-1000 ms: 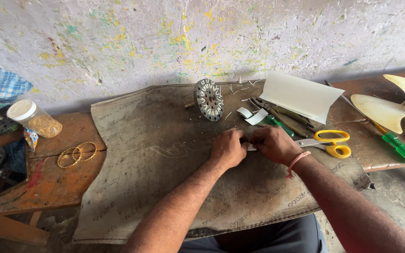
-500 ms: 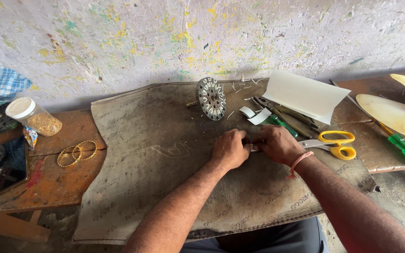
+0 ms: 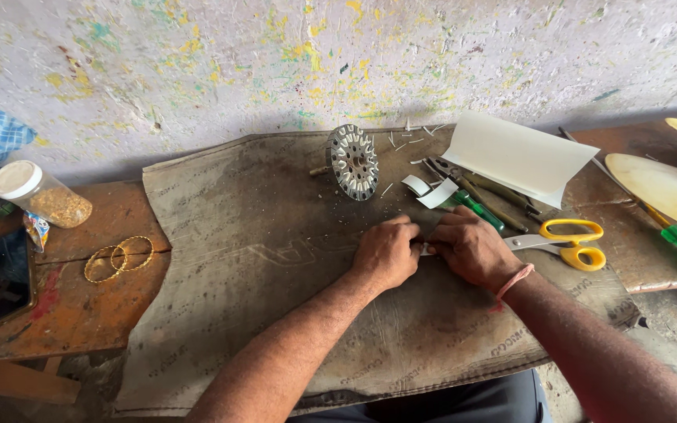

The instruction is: The person inserts small white paper strips into the slots of a motor stator, uses a screwdriver to press them into place, and cuts excess material with scissors.

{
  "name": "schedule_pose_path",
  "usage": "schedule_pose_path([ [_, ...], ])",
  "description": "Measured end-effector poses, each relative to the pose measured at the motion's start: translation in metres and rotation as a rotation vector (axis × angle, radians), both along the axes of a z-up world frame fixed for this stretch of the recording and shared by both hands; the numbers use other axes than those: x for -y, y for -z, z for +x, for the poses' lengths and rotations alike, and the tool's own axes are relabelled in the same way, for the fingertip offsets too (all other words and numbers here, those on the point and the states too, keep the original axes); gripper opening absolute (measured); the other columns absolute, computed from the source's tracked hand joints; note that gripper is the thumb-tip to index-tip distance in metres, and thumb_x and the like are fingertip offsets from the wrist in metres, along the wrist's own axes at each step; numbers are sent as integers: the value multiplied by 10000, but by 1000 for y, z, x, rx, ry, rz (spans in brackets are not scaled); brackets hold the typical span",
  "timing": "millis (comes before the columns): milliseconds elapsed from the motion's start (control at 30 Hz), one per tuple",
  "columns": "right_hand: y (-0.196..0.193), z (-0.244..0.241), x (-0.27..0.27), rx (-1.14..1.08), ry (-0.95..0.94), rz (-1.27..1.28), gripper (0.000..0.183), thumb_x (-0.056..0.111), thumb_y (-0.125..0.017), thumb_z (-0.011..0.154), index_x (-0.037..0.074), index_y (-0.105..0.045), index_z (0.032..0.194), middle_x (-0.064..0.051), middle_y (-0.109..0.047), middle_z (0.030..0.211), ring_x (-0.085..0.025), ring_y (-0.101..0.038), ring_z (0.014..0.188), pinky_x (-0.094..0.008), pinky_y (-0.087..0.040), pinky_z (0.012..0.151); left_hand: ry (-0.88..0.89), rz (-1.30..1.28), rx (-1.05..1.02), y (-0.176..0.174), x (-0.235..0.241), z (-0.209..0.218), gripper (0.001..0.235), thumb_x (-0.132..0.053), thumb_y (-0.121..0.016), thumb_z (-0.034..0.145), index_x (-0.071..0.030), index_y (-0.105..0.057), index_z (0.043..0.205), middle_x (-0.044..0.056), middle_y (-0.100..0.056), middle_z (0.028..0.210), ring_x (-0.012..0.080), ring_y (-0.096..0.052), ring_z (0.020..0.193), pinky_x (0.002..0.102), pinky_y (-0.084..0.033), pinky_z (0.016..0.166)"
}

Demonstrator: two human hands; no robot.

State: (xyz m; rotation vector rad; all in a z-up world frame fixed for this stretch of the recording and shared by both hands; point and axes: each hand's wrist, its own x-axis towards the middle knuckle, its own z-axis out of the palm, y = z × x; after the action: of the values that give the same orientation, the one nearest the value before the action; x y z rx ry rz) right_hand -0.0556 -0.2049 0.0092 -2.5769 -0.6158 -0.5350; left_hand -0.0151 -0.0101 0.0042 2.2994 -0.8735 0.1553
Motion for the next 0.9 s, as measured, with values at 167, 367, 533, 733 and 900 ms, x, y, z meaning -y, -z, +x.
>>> schedule_pose_path([
  [167,-4,1,-1,-3,-35,9,106,88,-807,718,93,-761,813,-48,-655,812,-296,-591,861,-415,-524,756,42,-3,-17,-2,-1,2,100,-119,-731,854,-42,-695,906,95,-671,957,341,-697,898,481,-561,769],
  [367,-8,1,-1,-24,-59,9,107,54,-801,721,83,-733,798,-43,-641,799,-285,-580,851,-404,-519,740,77,25,-21,-4,-3,4,77,-110,-713,873,-42,-678,886,83,-660,952,324,-696,889,472,-565,754],
  [533,-11,3,-1,-41,-98,21,111,37,-789,704,83,-718,776,-36,-645,798,-282,-580,851,-400,-518,740,101,48,-20,-5,-3,5,58,-78,-694,854,-37,-655,864,86,-648,952,326,-696,892,475,-569,750],
  [733,-10,3,2,-52,-137,25,122,19,-774,706,77,-705,787,-38,-649,812,-281,-591,862,-400,-522,747,139,30,13,-4,-4,8,61,-67,-697,836,-31,-651,854,95,-645,947,345,-688,902,492,-564,760],
  [900,-12,5,3,-53,-167,6,138,11,-768,707,78,-710,813,-44,-656,830,-286,-602,876,-404,-526,750,177,72,26,-3,-4,12,60,-49,-684,805,-32,-648,849,100,-635,945,342,-689,894,490,-564,763],
])
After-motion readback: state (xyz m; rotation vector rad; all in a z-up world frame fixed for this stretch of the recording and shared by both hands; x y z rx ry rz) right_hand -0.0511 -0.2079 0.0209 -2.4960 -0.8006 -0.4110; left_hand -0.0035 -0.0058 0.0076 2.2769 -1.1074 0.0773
